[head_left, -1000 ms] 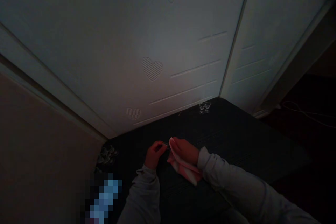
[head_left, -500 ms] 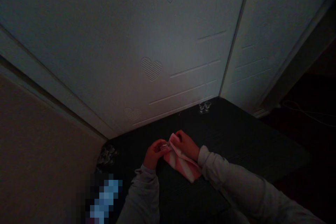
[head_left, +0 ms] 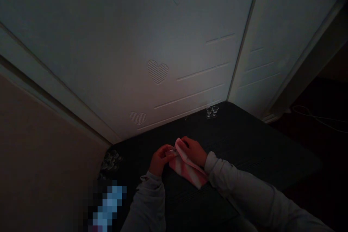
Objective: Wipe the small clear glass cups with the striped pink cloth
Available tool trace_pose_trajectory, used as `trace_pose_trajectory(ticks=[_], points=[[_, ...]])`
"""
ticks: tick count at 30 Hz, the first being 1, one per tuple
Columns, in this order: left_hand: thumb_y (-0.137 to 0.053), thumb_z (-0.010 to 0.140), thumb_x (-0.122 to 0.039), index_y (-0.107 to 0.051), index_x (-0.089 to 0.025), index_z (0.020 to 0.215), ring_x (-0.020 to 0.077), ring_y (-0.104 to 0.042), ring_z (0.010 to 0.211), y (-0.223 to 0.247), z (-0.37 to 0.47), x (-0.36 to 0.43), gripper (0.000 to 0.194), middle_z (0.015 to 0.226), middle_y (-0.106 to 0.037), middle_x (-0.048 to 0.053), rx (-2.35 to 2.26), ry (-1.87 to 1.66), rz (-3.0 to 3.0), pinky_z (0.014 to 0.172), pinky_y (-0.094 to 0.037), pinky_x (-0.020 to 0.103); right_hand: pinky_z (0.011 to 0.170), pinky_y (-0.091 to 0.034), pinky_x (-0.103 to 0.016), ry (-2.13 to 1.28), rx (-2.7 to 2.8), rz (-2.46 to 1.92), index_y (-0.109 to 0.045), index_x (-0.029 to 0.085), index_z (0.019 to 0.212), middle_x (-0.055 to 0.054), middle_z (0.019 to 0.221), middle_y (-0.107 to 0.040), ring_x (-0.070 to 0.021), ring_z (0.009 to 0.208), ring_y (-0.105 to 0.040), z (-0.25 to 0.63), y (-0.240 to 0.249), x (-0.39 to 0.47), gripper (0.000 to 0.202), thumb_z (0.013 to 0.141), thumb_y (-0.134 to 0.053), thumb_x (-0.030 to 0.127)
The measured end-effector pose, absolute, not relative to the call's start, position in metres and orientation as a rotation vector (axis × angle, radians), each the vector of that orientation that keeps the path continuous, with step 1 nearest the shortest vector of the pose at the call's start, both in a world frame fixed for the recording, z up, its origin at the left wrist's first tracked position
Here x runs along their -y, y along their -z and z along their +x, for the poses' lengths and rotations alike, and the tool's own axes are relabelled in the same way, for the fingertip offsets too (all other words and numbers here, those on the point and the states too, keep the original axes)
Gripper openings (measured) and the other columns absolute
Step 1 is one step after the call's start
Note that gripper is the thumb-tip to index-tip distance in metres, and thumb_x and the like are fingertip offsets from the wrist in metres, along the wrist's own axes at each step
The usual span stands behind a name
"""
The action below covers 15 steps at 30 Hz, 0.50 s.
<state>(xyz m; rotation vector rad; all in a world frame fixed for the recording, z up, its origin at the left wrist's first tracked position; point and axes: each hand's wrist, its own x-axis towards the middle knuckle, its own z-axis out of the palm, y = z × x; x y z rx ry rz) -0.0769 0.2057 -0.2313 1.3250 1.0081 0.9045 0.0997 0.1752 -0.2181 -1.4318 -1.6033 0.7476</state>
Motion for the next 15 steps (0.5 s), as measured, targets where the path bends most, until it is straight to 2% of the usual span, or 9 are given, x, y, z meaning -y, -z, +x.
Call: trace_pose_trajectory(ticks=[9, 15], points=[[-0.067, 0.057, -0.023, -0.060, -0.017, 0.096, 0.0206, -0.059, 0.088, 0.2329, -0.0811, -0.2087, 0.040, 0.094, -0.066, 0.006, -1.052, -0.950, 1.375, 0.082, -0.043, 0.034, 0.065, -0.038, -0.024, -0.758, 1.783, -1.306, -0.051, 0.017, 0.099, -0.004, 0.085, -0.060, -0.0142, 0.073, -0.053, 0.0953, 0.2173, -0.1688, 0.021, 0.084, -0.040, 0.026], [-0.068, 0.055, -0.024, -0.060, -0.015, 0.095, 0.0210, -0.061, 0.084, 0.2289, -0.0778, -0.2065, 0.041, 0.091, -0.067, 0.007, -1.055, -0.932, 1.309, 0.080, -0.044, 0.034, 0.062, -0.036, -0.022, -0.719, 1.925, -1.292, -0.053, 0.017, 0.086, -0.002, 0.077, -0.057, -0.0129, 0.069, -0.051, 0.0966, 0.2251, -0.1745, 0.011, 0.078, -0.046, 0.020]])
